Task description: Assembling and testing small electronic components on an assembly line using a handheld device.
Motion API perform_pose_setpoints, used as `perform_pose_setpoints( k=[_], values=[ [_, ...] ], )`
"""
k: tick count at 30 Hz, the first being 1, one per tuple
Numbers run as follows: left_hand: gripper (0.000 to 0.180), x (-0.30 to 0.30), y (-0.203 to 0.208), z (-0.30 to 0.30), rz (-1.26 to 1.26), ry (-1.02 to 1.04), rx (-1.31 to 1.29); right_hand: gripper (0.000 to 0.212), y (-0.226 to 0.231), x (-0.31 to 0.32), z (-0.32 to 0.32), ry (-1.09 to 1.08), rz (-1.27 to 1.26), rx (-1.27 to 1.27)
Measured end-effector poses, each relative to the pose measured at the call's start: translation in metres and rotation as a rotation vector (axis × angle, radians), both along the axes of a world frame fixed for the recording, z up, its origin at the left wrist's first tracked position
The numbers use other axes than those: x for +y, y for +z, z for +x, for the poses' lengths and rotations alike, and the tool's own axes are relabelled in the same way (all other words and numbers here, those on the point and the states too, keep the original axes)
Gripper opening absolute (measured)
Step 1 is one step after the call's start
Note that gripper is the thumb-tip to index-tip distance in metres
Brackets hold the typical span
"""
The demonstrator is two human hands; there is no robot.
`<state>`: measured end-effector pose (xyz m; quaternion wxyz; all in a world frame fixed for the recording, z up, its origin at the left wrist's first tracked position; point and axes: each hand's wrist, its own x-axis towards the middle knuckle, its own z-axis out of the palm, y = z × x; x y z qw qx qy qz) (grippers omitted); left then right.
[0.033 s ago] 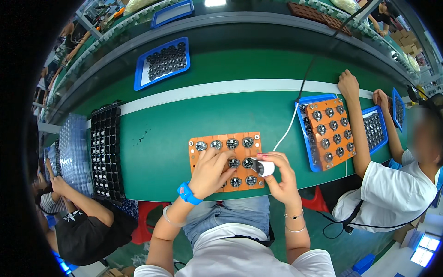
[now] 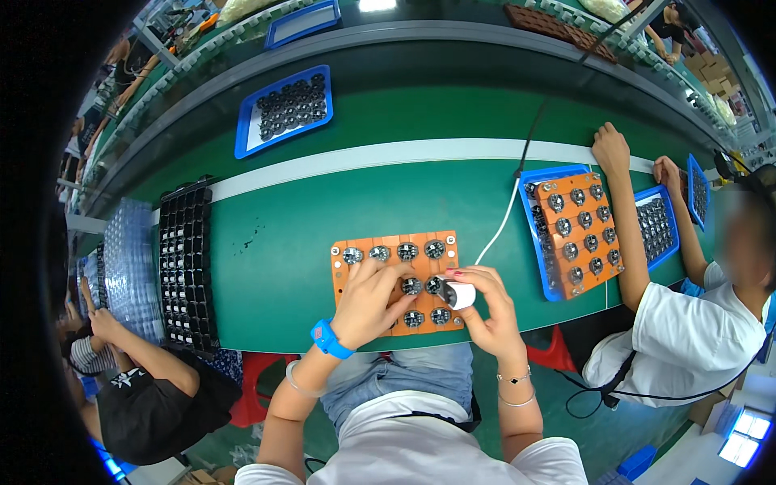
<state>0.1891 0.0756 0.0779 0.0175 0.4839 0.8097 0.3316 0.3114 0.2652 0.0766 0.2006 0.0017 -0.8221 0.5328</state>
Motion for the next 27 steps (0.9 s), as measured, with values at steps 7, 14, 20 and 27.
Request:
perform_pose_setpoints(
  k=[7, 14, 20, 27],
  values=[
    [0.045, 0.005, 0.024, 0.004, 0.160, 0.018, -0.032, 0.040, 0.006, -0.012, -0.010, 0.031, 0.049, 0.033],
    [0.055, -0.003, 0.011, 0.003, 0.092, 0.052, -0.125, 0.036, -0.008, -0.016, 0.000, -0.083, -0.278, 0.077],
    [0.055, -0.013, 0.002, -0.002, 0.014, 0.036, -0.041, 0.038, -0.003, -0.009, -0.001, -0.075, -0.274, 0.113],
    [0.050, -0.031, -0.008, -0.008, 0.034, 0.050, -0.038, 0.036, 0.010, -0.027, -0.021, 0.068, 0.021, 0.026]
  ],
)
